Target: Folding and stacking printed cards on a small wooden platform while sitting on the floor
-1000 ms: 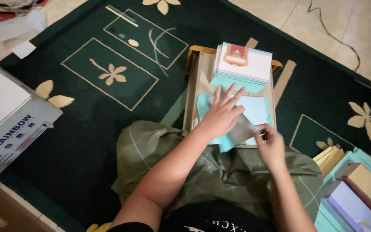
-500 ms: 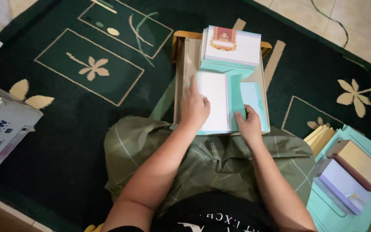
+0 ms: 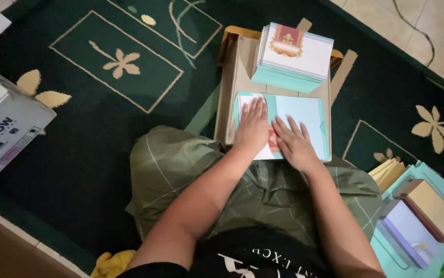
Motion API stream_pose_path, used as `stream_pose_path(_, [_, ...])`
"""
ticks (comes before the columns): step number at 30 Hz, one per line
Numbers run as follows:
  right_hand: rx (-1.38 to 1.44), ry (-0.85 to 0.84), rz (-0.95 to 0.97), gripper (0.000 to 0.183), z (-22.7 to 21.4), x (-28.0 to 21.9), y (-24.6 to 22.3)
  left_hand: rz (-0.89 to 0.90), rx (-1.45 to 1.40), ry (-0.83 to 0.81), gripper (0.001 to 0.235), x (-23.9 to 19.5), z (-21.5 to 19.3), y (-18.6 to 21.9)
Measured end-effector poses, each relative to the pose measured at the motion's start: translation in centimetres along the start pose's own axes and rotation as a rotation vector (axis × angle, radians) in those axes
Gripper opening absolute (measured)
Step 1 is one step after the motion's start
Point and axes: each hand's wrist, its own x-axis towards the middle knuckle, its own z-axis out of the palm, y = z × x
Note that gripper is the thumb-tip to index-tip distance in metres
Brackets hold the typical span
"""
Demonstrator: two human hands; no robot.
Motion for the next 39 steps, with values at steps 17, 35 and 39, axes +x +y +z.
stream_pose_path(17, [-0.079,0.022,-0.083,0.061,2.0,-3.1,1.1,0.04,0.046,0.2,0.051,0.6,3.4,-1.2])
stream_pose_path(35, [0.672,0.39,0.145,0.045,1.2,-2.3,2.3,0.441,-0.079,0.15,0.023,-1.0,-0.6,-0.2])
stream_pose_path(39, [0.93,0.419,0.179,0.044,1.2,-2.2,2.7,0.48,-0.015,0.256,0.014,-0.8,-1.6,0.1])
